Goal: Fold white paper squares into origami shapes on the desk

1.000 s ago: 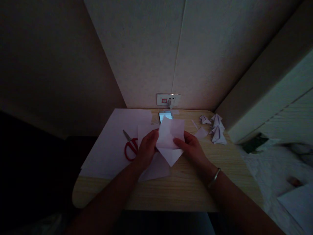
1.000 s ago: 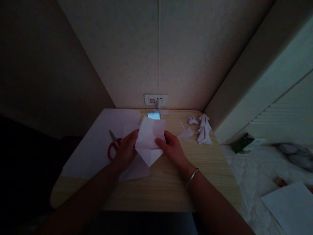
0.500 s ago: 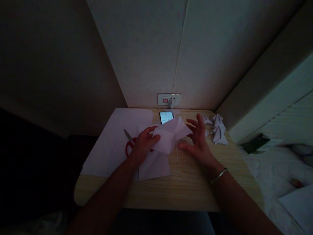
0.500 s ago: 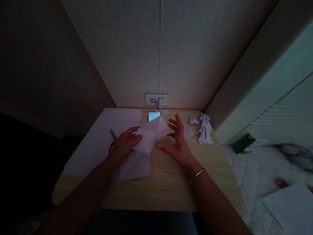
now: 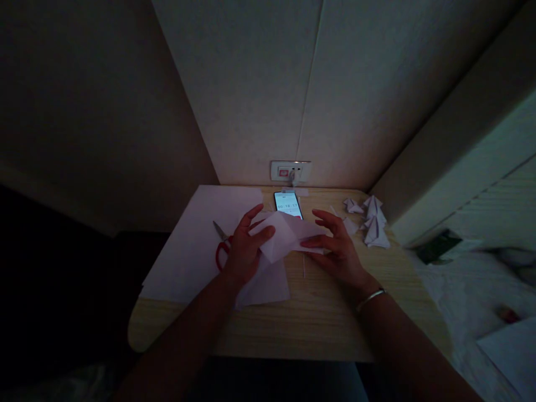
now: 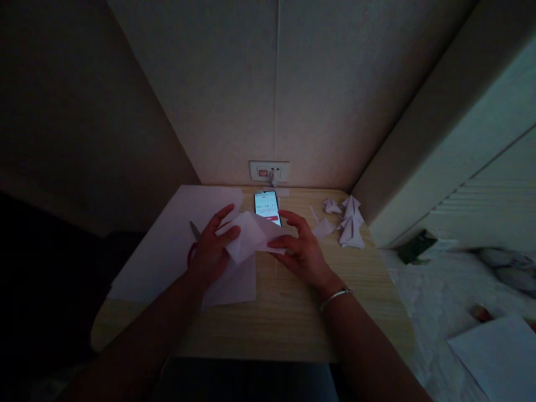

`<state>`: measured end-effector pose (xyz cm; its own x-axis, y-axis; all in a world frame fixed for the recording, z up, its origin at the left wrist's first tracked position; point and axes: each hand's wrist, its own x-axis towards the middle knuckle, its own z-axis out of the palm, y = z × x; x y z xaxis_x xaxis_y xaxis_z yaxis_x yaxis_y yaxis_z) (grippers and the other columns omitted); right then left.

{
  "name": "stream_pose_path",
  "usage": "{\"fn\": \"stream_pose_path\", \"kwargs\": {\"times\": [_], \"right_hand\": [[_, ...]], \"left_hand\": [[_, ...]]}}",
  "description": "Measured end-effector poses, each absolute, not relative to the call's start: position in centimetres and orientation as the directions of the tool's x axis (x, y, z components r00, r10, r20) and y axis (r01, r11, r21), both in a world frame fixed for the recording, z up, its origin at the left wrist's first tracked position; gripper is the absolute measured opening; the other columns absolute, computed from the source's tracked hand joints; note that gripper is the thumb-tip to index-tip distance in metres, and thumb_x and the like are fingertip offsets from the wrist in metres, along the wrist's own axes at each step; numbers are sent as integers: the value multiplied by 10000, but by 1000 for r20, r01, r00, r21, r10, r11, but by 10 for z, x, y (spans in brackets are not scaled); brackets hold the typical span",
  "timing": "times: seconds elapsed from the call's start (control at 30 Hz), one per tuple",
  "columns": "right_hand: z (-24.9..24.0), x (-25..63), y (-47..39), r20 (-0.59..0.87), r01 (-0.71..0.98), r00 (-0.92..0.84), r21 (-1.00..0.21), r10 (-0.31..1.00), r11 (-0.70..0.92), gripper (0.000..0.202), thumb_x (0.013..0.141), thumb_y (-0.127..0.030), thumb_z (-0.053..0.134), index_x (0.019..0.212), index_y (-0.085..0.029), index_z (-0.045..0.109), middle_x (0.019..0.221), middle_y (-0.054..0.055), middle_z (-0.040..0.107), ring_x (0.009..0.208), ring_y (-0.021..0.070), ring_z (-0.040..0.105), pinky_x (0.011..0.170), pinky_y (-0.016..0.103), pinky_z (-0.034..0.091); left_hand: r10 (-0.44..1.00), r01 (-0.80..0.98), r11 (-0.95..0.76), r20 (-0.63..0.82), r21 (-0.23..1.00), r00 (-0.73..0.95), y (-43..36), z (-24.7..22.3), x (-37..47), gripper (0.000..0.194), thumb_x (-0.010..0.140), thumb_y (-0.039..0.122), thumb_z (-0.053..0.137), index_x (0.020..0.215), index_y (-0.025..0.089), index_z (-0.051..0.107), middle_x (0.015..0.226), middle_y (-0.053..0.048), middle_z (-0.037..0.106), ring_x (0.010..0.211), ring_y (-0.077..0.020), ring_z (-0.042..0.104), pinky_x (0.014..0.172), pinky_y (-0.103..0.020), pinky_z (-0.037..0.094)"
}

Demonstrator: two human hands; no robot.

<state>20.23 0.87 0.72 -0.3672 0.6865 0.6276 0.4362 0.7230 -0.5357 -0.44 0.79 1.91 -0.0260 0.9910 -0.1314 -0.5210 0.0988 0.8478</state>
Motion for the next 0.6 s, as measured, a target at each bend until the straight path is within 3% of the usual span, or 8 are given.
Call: {"fn": "stream_pose_path", "kwargs": {"times": [0.1, 0.2, 0.37, 0.53, 0.6], "right_hand": [[7, 203, 7, 656, 495, -324, -496, 681, 713, 86, 793, -304, 653, 857, -267, 698, 1275, 79, 469, 1160, 278, 481, 926, 484, 462], [6, 202, 3, 648, 538, -268, -514, 713, 668, 118, 809, -288, 629, 903, -272, 700, 1055, 91, 564, 966, 242, 573, 791, 424, 532], [4, 195, 0, 638, 550, -157, -577, 754, 603, 108, 813, -291, 635, 891, -278, 709, 840, 59, 564, 765, 195, 573, 618, 340, 541], [7, 195, 1, 600, 506, -225, -602, 768, 618, 171, 804, -366, 635, 907, -261, 720, 847, 62, 578, 774, 200, 573, 623, 334, 509], [7, 196, 2, 587, 433, -221, -657, 779, 617, 245, 853, -408, 549, 926, -248, 720, 874, 66, 587, 792, 204, 572, 655, 346, 495]], "left_hand": [[986, -584, 158, -157, 796, 52, 3, 17, 1, 636, 630, 177, 751, 1220, 247, 525, 1041, -35, 650, 791, -135, 625, 680, -232, 495], [987, -635, 162, -135, 755, 92, 0, 16, 3, 610, 669, 178, 722, 1236, 258, 513, 1081, -38, 641, 863, -151, 627, 724, -245, 508], [983, -660, 180, -106, 729, 150, -2, 18, 5, 452, 707, 155, 687, 1133, 241, 563, 1134, -26, 623, 985, -177, 609, 863, -351, 518], [985, -642, 172, -151, 747, 88, 3, 15, 7, 301, 729, 170, 663, 1024, 198, 609, 1098, -34, 647, 991, -191, 611, 839, -356, 537], [986, -639, 155, -152, 753, 60, 5, 12, 6, 272, 729, 171, 660, 998, 185, 625, 1069, -42, 665, 979, -187, 620, 828, -325, 534]]}}
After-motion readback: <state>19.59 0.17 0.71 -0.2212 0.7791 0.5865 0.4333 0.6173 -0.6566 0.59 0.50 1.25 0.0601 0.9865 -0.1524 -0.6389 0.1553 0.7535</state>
